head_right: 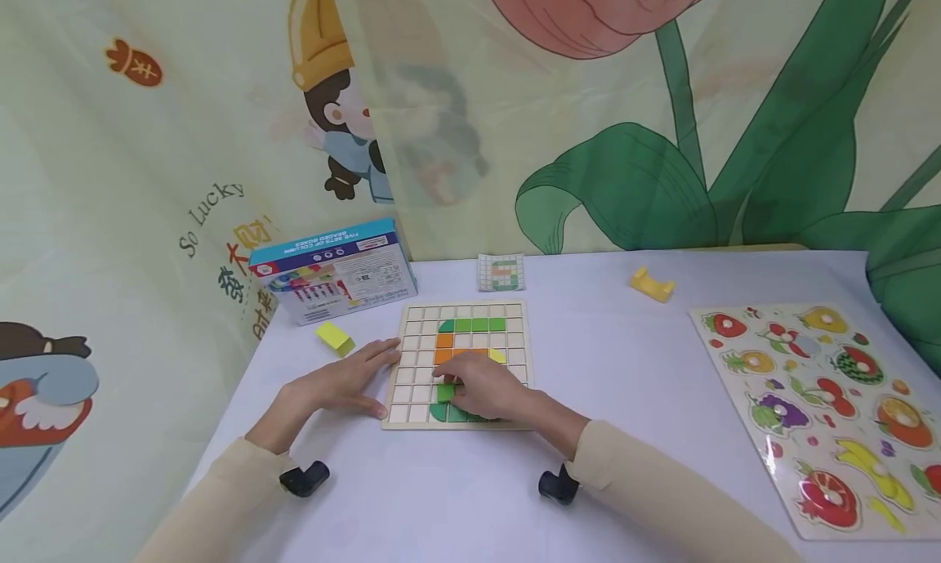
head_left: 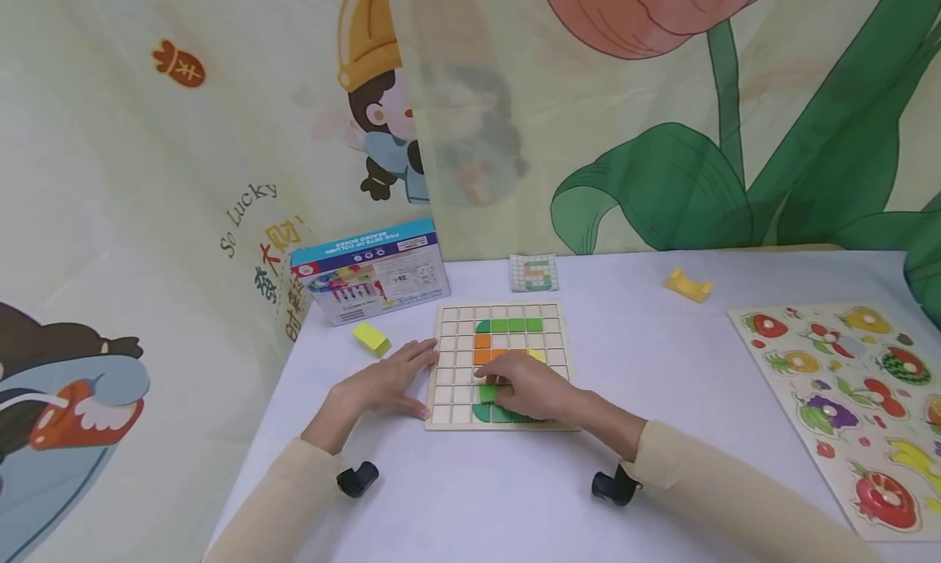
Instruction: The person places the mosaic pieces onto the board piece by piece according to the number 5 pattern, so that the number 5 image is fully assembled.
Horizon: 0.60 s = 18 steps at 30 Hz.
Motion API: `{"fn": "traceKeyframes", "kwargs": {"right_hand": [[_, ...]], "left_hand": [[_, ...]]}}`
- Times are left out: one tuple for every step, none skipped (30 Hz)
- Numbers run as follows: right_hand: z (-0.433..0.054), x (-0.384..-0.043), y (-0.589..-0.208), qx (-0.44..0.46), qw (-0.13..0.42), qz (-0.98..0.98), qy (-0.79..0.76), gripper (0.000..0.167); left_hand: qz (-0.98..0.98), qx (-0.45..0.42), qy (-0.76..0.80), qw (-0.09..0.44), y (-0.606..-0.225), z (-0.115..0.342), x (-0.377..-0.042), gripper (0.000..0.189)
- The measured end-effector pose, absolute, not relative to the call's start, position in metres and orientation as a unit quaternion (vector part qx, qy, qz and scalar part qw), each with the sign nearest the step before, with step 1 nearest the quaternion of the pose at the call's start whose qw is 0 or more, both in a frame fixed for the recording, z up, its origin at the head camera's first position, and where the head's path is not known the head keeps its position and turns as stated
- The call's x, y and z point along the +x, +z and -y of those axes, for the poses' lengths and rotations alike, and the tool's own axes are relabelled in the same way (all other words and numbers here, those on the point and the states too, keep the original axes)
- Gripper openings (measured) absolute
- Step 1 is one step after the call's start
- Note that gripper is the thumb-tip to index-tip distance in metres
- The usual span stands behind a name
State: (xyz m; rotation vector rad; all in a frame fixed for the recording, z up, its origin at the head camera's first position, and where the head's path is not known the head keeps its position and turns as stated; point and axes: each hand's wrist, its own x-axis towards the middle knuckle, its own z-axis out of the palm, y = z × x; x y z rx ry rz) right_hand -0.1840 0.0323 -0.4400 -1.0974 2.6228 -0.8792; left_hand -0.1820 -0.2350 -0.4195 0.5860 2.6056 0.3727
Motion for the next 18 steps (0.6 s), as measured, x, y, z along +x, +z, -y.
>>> {"fn": "traceKeyframes", "kwargs": {"right_hand": [[-0.029, -0.184, -0.441, -0.368, 0.083, -0.879, -0.292, 0.036], [-0.027, -0.184, -0.442, -0.367, 0.083, -0.88, -0.29, 0.036], [-0.025, -0.185, -0.443, -0.365, 0.083, -0.882, -0.286, 0.036], [-0.024, -0.185, -0.443, -0.362, 0.084, -0.883, -0.286, 0.036], [-0.023, -0.186, -0.444, -0.359, 0.084, -0.884, -0.287, 0.036], [-0.022, -0.186, -0.444, -0.356, 0.085, -0.884, -0.289, 0.036], [-0.022, -0.186, -0.445, -0.354, 0.088, -0.884, -0.292, 0.036], [-0.021, -0.187, -0.445, -0.354, 0.09, -0.884, -0.293, 0.037], [-0.021, -0.187, -0.445, -0.353, 0.092, -0.883, -0.294, 0.037], [-0.02, -0.187, -0.446, -0.355, 0.094, -0.882, -0.295, 0.038], [-0.02, -0.188, -0.446, -0.356, 0.095, -0.881, -0.296, 0.038], [-0.019, -0.188, -0.446, -0.358, 0.096, -0.88, -0.296, 0.039], [-0.019, -0.188, -0.446, -0.358, 0.097, -0.88, -0.296, 0.039], [-0.019, -0.188, -0.447, -0.36, 0.097, -0.88, -0.295, 0.039], [-0.018, -0.188, -0.447, -0.36, 0.097, -0.88, -0.294, 0.039], [-0.019, -0.188, -0.446, -0.36, 0.098, -0.88, -0.294, 0.039], [-0.019, -0.188, -0.446, -0.359, 0.099, -0.881, -0.294, 0.039], [-0.02, -0.187, -0.446, -0.358, 0.099, -0.88, -0.296, 0.038]], "left_hand": [[-0.942, 0.213, 0.135, 0.221, -0.419, 0.234, -0.182, 0.091], [-0.942, 0.213, 0.134, 0.221, -0.419, 0.233, -0.182, 0.091], [-0.942, 0.214, 0.133, 0.221, -0.419, 0.233, -0.182, 0.091], [-0.942, 0.213, 0.132, 0.221, -0.419, 0.232, -0.182, 0.091], [-0.943, 0.213, 0.13, 0.222, -0.419, 0.231, -0.182, 0.091], [-0.943, 0.211, 0.129, 0.222, -0.419, 0.231, -0.183, 0.092], [-0.943, 0.21, 0.128, 0.223, -0.419, 0.231, -0.183, 0.092], [-0.944, 0.209, 0.127, 0.224, -0.419, 0.231, -0.183, 0.092], [-0.944, 0.207, 0.126, 0.225, -0.418, 0.231, -0.183, 0.092], [-0.944, 0.206, 0.126, 0.225, -0.418, 0.231, -0.183, 0.093], [-0.944, 0.205, 0.126, 0.226, -0.419, 0.231, -0.183, 0.093], [-0.944, 0.205, 0.126, 0.225, -0.419, 0.231, -0.183, 0.093], [-0.944, 0.206, 0.126, 0.225, -0.419, 0.231, -0.183, 0.093], [-0.944, 0.206, 0.127, 0.225, -0.419, 0.231, -0.183, 0.093], [-0.944, 0.207, 0.128, 0.225, -0.419, 0.232, -0.183, 0.093], [-0.944, 0.207, 0.129, 0.224, -0.419, 0.232, -0.183, 0.093], [-0.943, 0.207, 0.13, 0.225, -0.419, 0.232, -0.183, 0.093], [-0.943, 0.207, 0.13, 0.225, -0.42, 0.232, -0.183, 0.093]]}}
